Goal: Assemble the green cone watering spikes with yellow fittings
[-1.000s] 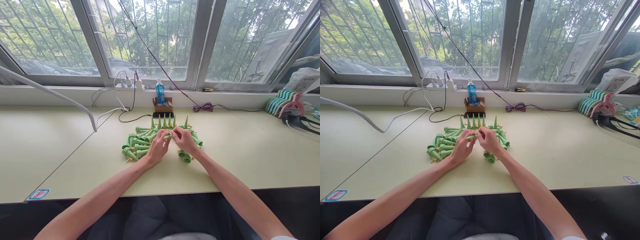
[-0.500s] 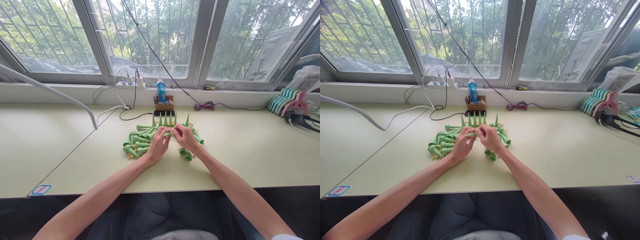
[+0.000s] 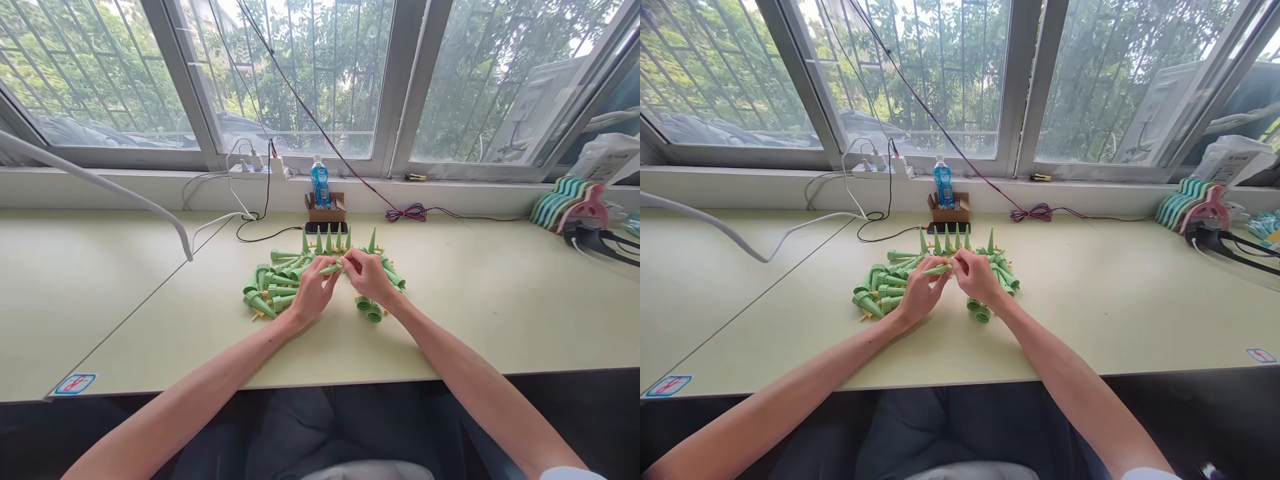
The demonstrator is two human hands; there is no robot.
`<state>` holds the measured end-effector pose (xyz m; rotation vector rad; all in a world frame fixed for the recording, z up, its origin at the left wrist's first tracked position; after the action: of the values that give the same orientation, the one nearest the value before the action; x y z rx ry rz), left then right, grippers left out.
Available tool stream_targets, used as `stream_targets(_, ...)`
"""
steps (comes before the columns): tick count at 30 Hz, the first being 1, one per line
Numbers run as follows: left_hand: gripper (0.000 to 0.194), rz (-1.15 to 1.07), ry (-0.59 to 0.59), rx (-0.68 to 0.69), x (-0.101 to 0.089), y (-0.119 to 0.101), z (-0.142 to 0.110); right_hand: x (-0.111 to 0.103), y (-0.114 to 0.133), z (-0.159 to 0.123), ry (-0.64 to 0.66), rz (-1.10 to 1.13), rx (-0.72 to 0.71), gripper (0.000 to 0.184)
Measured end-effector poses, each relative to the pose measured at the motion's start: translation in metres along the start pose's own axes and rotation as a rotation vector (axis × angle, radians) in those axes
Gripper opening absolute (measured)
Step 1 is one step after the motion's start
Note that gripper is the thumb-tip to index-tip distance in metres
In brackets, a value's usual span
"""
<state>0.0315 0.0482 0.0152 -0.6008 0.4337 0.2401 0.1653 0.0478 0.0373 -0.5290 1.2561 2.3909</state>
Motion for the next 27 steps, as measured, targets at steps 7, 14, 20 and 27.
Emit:
stream_targets(7, 0.016, -0.032, 0.014, -0.031, 0.0013, 0.0024, -0.0006, 0.0002, -0.0006, -0.0004, 0.004, -0.007, -0.003, 0.023)
stream_targets(14, 0.016, -0.067, 0.018, -0.049, 0.0030, 0.0039, -0.0009, 0.0011, -0.0026, 0.0003, 0.013, -0.008, 0.003, 0.024)
stream_targets(20, 0.016, -0.070, 0.019, -0.043, 0.0028, 0.0038, -0.0009, 0.0005, -0.0024, 0.0004, 0.009, -0.010, 0.001, 0.022)
stream_targets(27, 0.015, -0.065, 0.015, -0.044, 0.0015, 0.0039, -0.0006, -0.0008, -0.0003, 0.0000, 0.017, 0.005, 0.014, 0.022)
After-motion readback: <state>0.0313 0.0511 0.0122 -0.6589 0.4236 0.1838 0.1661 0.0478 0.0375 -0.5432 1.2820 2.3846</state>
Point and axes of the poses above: each hand's wrist, its own z-axis towards the middle knuckle, its own x-axis out of the palm, y = z × x, the point moved 6 cm from there along z, towards the middle knuckle, and after that the axes turned 5 degrees about x, right-handed, at the moved point
